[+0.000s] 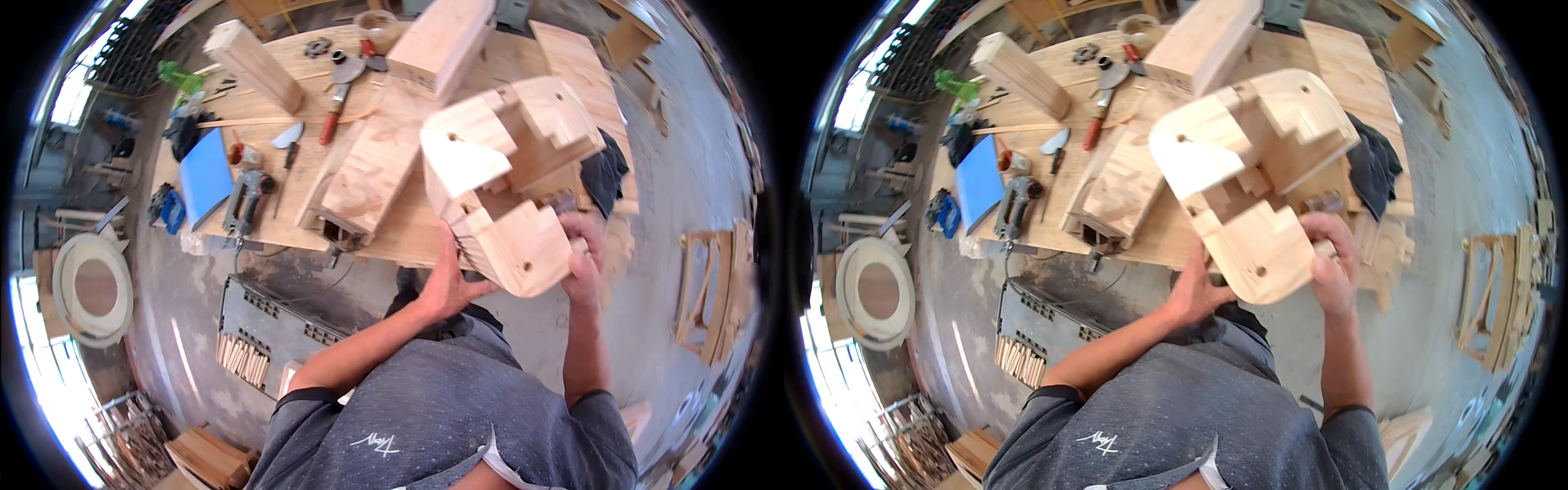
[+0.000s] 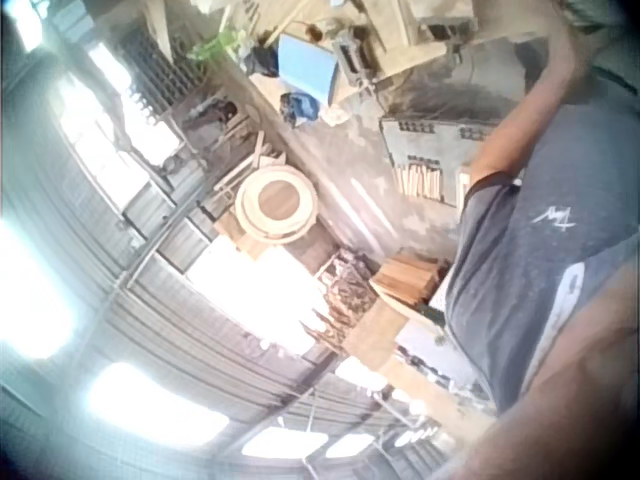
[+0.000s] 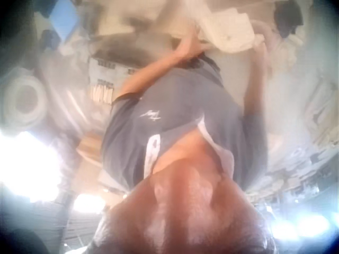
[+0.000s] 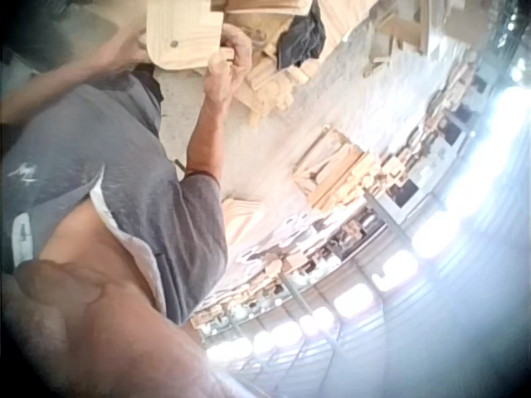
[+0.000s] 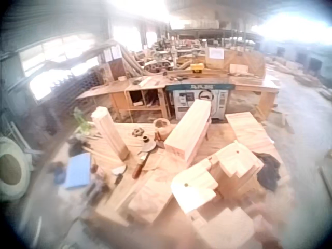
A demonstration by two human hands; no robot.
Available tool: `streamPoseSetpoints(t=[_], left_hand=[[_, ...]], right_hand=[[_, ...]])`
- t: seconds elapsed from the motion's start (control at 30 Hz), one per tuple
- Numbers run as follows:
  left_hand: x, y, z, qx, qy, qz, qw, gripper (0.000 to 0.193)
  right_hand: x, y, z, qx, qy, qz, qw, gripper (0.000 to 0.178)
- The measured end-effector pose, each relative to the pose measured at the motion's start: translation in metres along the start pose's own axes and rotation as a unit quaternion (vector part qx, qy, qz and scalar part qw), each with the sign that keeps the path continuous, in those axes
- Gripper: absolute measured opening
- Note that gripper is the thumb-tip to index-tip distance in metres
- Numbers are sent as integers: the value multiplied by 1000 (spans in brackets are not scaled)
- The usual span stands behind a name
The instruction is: The person applies glue to a wooden piece and hammers it into a larger wooden assembly. They then inspect the fit of the components and use a strap clamp to secure the assembled wooden structure on a workbench.
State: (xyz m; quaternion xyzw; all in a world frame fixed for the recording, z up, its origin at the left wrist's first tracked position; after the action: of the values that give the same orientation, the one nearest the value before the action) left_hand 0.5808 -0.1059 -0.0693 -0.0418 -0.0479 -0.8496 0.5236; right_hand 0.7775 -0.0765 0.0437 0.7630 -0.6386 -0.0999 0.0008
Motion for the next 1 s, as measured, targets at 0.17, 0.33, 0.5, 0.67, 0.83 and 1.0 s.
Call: streamPoseSetpoints(t=[0.17,0.33,0.5,0.67,0.83,1.0], left_hand=[[8,-12,-4,-45,27,31,998,141],[29,-70,0,-100,-25,125,987,117],[19,-268,42,-188,16,373,908,93],[-46,-486,80,-279,31,516,810,98],[-136,-624,84,-363,28,570,736,85],[-125,-768,44,-422,-134,510,738,78]], right_hand=[[2,2,17,13,17,-43,999,94],[3,-19,64,-151,50,-11,987,96],[73,-84,182,-76,172,166,968,75],[191,-97,242,-33,219,354,908,61],[258,-43,262,26,294,310,904,45],[249,20,208,-42,362,365,857,46]])
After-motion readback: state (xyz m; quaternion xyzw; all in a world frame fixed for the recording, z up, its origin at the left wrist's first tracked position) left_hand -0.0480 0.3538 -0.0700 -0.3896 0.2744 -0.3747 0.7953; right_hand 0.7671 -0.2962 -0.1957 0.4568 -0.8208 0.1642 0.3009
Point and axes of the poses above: each hand's wrist, its own x-axis away from the middle knuckle, its own y-axis out of the palm, z = x × y, the point moved 9 cm from there along -x, towards the middle knuckle, and after that the axes turned 6 degrees about -z, right-handed, at the moved point
